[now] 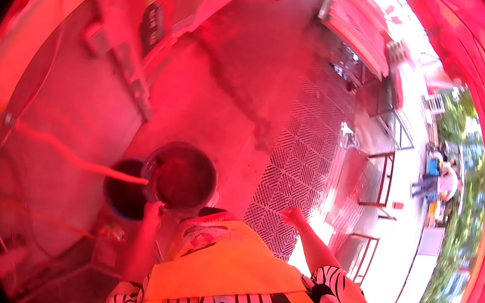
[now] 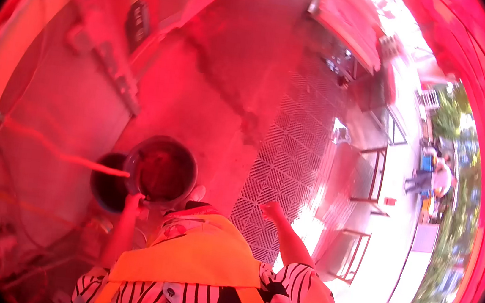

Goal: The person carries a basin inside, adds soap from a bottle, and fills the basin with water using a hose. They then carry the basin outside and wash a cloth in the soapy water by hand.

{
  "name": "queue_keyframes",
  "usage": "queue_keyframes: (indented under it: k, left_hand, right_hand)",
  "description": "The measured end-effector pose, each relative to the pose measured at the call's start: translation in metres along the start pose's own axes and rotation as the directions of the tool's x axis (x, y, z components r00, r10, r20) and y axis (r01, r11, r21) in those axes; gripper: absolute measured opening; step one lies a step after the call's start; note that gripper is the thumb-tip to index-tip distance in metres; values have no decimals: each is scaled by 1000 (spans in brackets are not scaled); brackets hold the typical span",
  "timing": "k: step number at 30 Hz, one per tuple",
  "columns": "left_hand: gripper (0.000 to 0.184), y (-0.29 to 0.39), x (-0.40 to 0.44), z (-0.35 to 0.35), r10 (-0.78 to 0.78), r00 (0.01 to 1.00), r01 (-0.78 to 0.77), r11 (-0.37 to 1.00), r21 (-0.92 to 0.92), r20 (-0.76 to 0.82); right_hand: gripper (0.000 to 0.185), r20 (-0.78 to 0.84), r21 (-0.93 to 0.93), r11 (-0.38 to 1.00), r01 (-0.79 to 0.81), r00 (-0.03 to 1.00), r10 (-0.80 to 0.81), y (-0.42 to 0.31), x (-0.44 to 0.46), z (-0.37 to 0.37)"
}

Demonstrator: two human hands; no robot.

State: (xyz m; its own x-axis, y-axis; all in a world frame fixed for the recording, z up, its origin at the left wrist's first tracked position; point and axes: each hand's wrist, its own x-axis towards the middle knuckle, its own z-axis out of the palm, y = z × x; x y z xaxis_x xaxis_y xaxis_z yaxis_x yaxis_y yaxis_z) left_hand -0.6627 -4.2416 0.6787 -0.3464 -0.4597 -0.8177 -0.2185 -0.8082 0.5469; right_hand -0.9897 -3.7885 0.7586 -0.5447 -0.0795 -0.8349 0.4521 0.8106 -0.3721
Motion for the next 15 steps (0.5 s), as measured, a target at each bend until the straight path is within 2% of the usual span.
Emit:
queue_keyframes:
  k: [1,2,3,5,7,8,9,10,11,12,13,15]
  left_hand:
    - [11,-4,14,1,-17,999,20,997,-69,43]
    - [9,5,15,18,-34,999,35,999,-33,43]
    - [9,14,22,26,-92,990,101,991,-88,103]
    - [9,31,36,52,-172,977,183,980,-77,124]
    - [12,45,45,84,-168,974,172,985,-15,152]
    - [12,55,53,101,-182,973,182,983,18,144]
    - [13,62,65,119,-186,971,182,982,43,149]
    - [13,68,78,132,-192,970,185,981,64,146]
    - [14,72,92,146,-202,970,192,978,81,137]
    - [14,76,95,164,-231,946,235,972,10,225]
    - [14,81,96,183,-247,943,241,969,55,221]
    - [14,100,106,224,-269,939,241,959,148,213]
  right_hand:
    - [30,-58,-91,991,-98,994,93,32,-8,-8]
    - [32,-72,-85,989,-121,991,115,52,-20,-15]
    - [33,-89,-78,986,-148,986,141,66,-27,-13]
    - [32,26,-176,982,-64,997,70,73,-28,-14]
    - [30,6,-489,872,-1,1000,5,103,39,2]
    - [29,77,-734,635,239,959,-271,81,32,-3]
    - [29,224,-886,263,382,849,-478,46,11,-14]
    - [29,190,-878,281,387,822,-537,31,9,-18]
    - [29,51,-714,597,366,877,-478,21,12,-20]
    - [29,-67,-444,835,325,917,-392,13,14,-20]
    - [29,-147,-192,935,300,933,-329,5,11,-24]
    - [29,-220,0,951,308,928,-300,-8,3,-32]
